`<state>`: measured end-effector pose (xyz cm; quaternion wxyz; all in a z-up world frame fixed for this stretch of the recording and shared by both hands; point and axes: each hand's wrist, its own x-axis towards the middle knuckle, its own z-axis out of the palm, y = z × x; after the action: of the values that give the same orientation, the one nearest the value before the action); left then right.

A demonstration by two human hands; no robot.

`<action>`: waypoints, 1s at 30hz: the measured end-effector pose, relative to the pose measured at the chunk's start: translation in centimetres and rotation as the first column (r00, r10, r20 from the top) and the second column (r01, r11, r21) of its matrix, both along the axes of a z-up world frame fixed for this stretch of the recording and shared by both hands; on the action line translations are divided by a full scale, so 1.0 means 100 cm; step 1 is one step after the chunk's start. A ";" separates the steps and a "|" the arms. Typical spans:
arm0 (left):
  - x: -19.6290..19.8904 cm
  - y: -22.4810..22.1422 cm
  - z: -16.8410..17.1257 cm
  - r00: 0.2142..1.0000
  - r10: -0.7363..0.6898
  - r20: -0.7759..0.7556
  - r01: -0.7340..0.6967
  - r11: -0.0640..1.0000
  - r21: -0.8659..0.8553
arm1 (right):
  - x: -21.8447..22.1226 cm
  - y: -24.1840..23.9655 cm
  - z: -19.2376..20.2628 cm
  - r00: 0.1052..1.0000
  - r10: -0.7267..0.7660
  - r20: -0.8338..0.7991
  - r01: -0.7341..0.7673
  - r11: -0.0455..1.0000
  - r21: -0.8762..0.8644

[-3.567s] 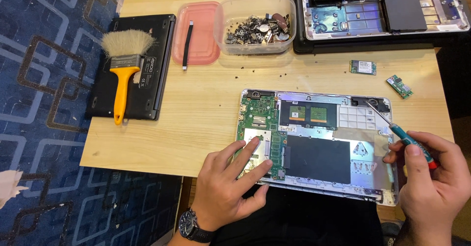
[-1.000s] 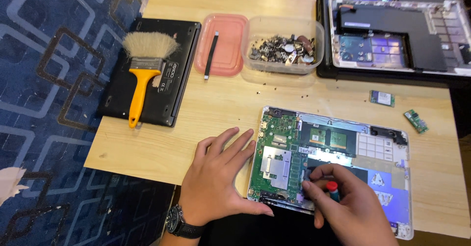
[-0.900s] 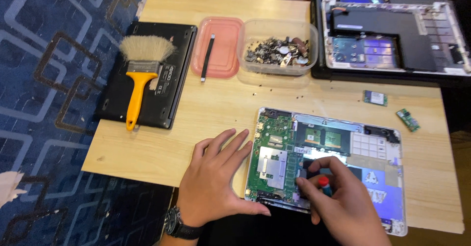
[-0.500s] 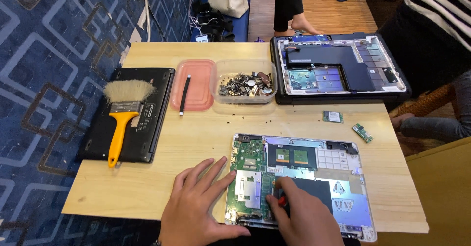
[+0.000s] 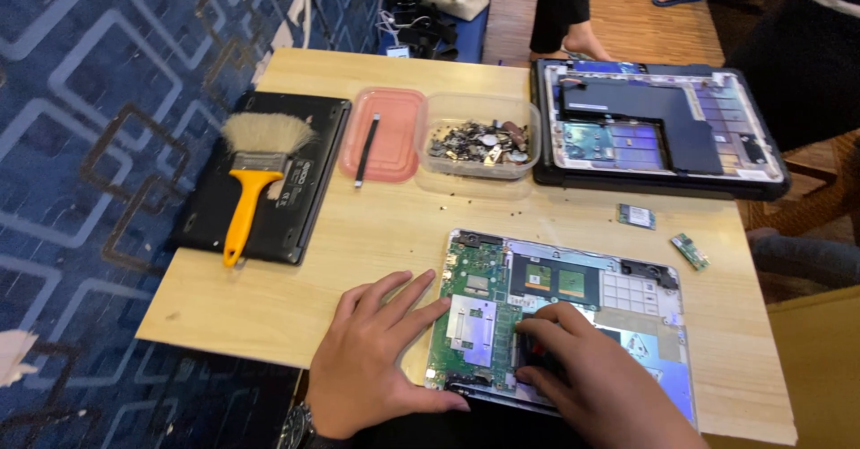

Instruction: Disassembling a laptop by removing screws and internal circuit boards like the motherboard.

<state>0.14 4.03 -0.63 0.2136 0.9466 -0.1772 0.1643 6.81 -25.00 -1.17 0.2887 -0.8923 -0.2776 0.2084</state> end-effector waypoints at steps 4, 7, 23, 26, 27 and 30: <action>0.000 0.000 -0.001 0.999 -0.010 -0.043 0.009 1.000 -0.018 | 0.011 -0.003 -0.003 0.998 0.054 0.006 -0.055 0.998 0.009; -0.001 0.000 -0.002 1.000 -0.004 0.004 0.004 1.000 -0.005 | 0.013 0.001 0.006 0.999 0.048 0.024 -0.046 0.996 -0.077; 0.005 0.001 -0.005 0.991 0.052 -0.127 -0.039 0.994 0.100 | 0.007 0.019 0.033 0.957 0.279 0.076 -0.260 0.945 -0.200; 0.004 0.002 -0.006 0.989 0.061 -0.133 -0.045 0.991 0.125 | 0.000 0.019 0.040 0.969 0.222 0.108 -0.195 0.957 -0.216; 0.004 0.002 -0.005 0.990 0.062 -0.125 -0.047 0.991 0.123 | -0.003 0.021 0.045 0.983 0.167 0.080 -0.150 0.970 -0.191; 0.003 0.001 -0.005 0.992 0.067 -0.111 -0.052 0.990 0.127 | -0.010 0.030 0.054 0.995 0.097 -0.012 -0.096 0.953 -0.287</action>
<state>0.45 4.08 -1.11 0.1592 0.9708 -0.1461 0.1043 5.85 -22.03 4.23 0.1452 -0.9102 -0.2880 0.2596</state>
